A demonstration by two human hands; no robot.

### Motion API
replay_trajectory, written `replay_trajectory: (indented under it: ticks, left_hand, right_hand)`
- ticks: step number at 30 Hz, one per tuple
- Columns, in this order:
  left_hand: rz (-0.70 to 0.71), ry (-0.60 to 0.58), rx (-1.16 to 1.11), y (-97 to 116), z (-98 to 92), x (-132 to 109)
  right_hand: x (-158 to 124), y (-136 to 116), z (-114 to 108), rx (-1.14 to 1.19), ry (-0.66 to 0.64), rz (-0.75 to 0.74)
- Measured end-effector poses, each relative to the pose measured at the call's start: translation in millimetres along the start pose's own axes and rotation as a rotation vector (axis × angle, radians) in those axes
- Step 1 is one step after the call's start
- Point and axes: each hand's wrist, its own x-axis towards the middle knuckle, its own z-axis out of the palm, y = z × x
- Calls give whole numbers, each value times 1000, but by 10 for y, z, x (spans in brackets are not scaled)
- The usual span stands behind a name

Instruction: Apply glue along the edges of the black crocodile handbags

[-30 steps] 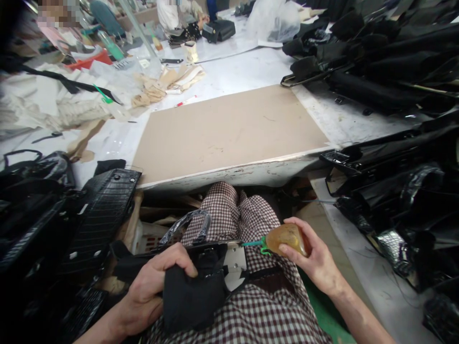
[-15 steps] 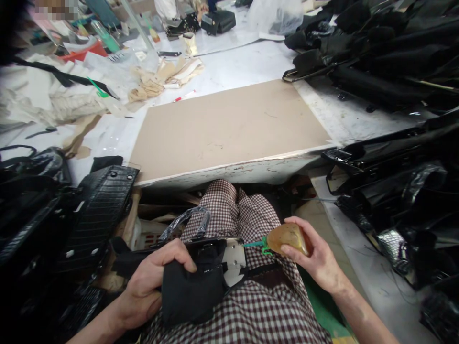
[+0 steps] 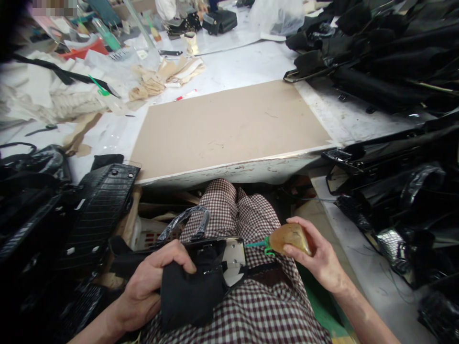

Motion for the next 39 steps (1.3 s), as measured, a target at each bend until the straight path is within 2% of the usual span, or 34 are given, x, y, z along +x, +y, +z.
replay_trajectory:
  ticks: [6, 12, 16, 22, 26, 33, 39]
  left_hand:
    - [-17, -2, 0, -12, 13, -41]
    - [-22, -8, 12, 35, 1, -27]
    - [-5, 3, 16, 65, 7, -29]
    - [-27, 15, 11, 30, 49, -99]
    - [-3, 10, 1, 27, 41, -71]
    - [-34, 31, 13, 26, 54, -72]
    - [-9, 14, 45, 14, 37, -81]
  right_hand:
    - [-20, 15, 10, -17, 10, 16]
    - [-58, -14, -71, -41, -159, 152]
    - [-83, 13, -64, -52, -99, 141]
    - [-104, 24, -59, -49, -116, 172]
    - [-40, 27, 6, 5, -30, 98]
    - [23, 48, 116, -32, -5, -98]
    - [41, 26, 133, -10, 22, -115]
